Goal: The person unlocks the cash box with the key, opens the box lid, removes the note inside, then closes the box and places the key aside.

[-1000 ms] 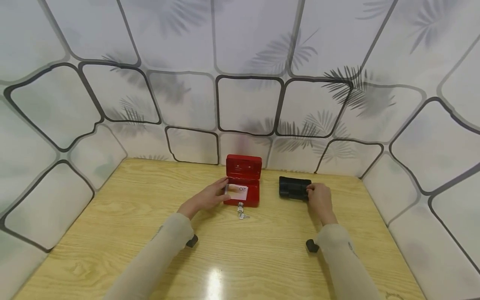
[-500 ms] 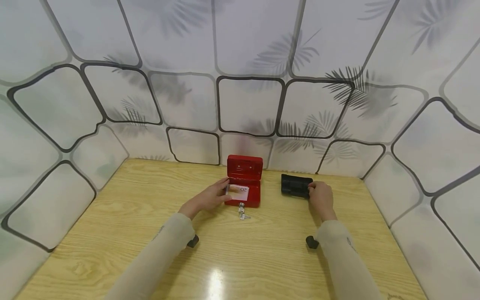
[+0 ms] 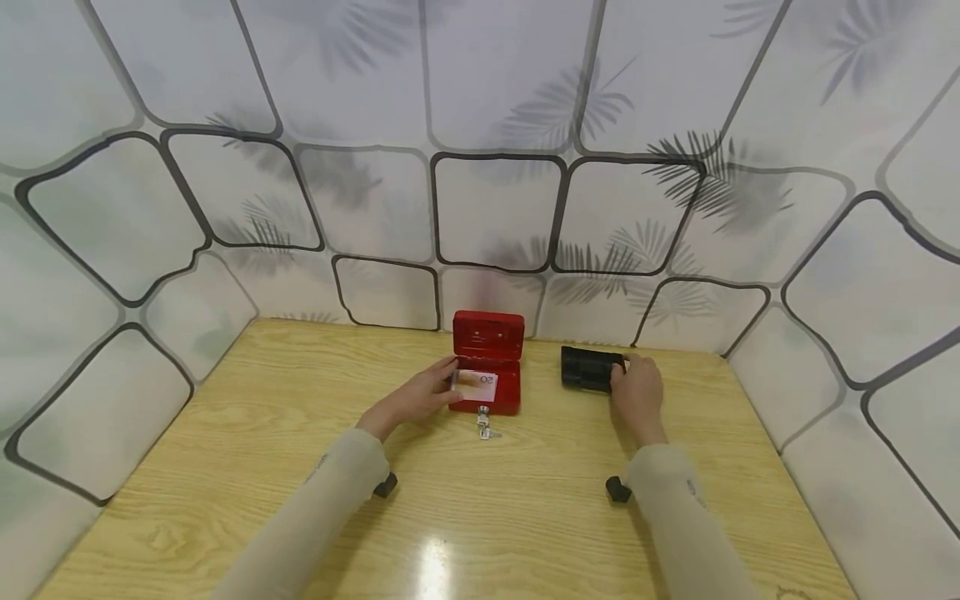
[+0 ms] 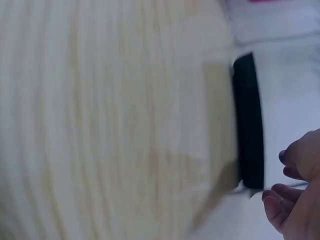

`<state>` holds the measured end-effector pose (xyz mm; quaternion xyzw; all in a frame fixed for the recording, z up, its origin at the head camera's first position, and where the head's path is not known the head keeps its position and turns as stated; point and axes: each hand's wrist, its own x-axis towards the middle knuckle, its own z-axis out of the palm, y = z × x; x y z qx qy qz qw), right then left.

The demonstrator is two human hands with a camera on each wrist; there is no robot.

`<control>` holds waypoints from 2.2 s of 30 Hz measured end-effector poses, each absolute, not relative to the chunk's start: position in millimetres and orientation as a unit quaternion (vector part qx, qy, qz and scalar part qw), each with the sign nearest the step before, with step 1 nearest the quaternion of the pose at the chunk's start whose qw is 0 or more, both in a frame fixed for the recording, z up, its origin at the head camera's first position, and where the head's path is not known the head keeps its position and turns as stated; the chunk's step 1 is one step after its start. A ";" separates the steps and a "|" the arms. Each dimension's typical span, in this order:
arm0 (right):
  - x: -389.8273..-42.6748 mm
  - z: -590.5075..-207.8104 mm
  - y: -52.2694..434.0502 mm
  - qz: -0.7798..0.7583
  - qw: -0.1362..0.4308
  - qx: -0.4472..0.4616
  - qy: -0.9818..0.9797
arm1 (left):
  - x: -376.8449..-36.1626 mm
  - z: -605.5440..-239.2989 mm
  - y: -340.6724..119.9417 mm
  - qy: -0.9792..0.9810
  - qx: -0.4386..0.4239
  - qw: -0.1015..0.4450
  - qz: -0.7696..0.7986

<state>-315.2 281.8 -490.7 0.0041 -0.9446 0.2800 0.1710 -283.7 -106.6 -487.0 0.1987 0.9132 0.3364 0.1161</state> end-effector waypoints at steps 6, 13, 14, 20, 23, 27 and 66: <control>-303.5 -474.8 244.5 0.362 0.192 0.042 -0.911 | -284.0 -488.5 -105.7 0.914 0.195 0.116 0.335; -286.7 -461.8 188.8 0.392 0.148 0.102 -0.902 | -281.1 -485.7 -105.6 0.914 0.194 0.113 0.337; -284.5 -461.1 182.0 0.392 0.141 0.111 -0.902 | -280.4 -485.1 -105.7 0.913 0.196 0.112 0.339; -278.5 -464.1 151.8 0.384 0.106 0.137 -0.907 | -278.2 -482.7 -105.5 0.912 0.199 0.110 0.342; -279.4 -467.7 140.1 0.381 0.091 0.139 -0.909 | -278.4 -483.4 -105.3 0.913 0.196 0.112 0.340; -279.4 -469.6 125.2 0.370 0.087 0.148 -0.913 | -279.1 -484.0 -105.4 0.914 0.189 0.115 0.341; -277.1 -473.4 92.3 0.251 0.015 0.064 -0.966 | -277.8 -483.9 -106.4 0.908 0.189 0.116 0.356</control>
